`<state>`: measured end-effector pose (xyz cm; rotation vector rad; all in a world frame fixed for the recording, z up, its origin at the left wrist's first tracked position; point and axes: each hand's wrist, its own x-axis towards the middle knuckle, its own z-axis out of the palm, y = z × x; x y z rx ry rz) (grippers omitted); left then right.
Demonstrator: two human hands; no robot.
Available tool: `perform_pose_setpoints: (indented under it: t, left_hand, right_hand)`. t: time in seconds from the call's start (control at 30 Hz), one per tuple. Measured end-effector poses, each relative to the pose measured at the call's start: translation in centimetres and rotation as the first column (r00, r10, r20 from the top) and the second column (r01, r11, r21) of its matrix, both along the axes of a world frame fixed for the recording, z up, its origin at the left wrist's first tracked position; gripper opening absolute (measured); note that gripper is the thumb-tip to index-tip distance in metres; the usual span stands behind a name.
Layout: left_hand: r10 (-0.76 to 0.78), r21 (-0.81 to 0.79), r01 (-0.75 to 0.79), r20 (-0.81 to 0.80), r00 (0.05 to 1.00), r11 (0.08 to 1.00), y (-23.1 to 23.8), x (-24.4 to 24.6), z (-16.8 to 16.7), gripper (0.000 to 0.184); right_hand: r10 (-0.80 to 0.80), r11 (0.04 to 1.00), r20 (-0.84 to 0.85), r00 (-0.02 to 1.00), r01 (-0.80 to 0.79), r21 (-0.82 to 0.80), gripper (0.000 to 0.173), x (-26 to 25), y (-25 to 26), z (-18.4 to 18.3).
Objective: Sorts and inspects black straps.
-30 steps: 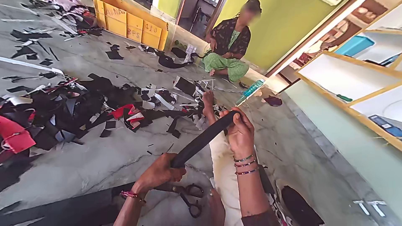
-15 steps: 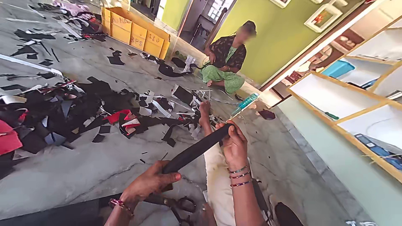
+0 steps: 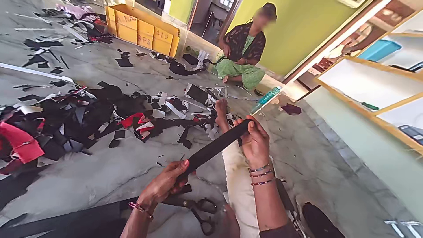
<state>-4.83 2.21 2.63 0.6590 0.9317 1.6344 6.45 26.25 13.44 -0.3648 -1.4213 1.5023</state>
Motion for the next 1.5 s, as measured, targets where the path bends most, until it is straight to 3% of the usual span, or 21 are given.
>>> perform_pose_setpoints:
  t: [0.13,0.37,0.77,1.03,1.33,1.5]
  left_hand:
    - [0.001,-0.033,0.000,0.018,1.000,0.999,0.2,0.1,-0.1,0.031]
    - [0.091,-0.087,-0.083,0.091,0.992,0.993,0.2,-0.3,-0.6,0.034]
    - [0.245,-0.217,-0.205,0.173,0.954,0.954,0.7,-0.5,-0.6,0.020]
    - [0.320,-0.224,-0.261,0.293,0.901,0.939,0.5,-1.0,-1.4,0.031]
    - [0.391,-0.341,-0.269,0.366,0.844,0.901,0.9,-1.3,-1.2,0.034]
    - [0.426,-0.332,-0.309,0.381,0.820,0.891,0.6,-1.7,-1.1,0.033]
  right_hand:
    - [-0.013,1.000,0.004,1.000,0.013,-0.017,0.026,0.2,0.4,-0.2]
    - [-0.044,0.998,0.003,0.999,0.044,-0.047,0.025,0.5,0.6,-0.4]
    - [-0.071,0.997,-0.015,0.997,0.071,-0.005,0.026,1.0,1.1,-0.9]
    - [-0.124,0.992,-0.007,0.992,0.124,-0.015,0.024,0.6,0.9,-1.0]
    - [-0.142,0.990,0.037,0.989,0.143,-0.020,0.024,0.1,0.9,-1.9]
    - [-0.133,0.977,0.071,0.989,0.143,-0.158,0.023,-0.6,1.5,-3.6]
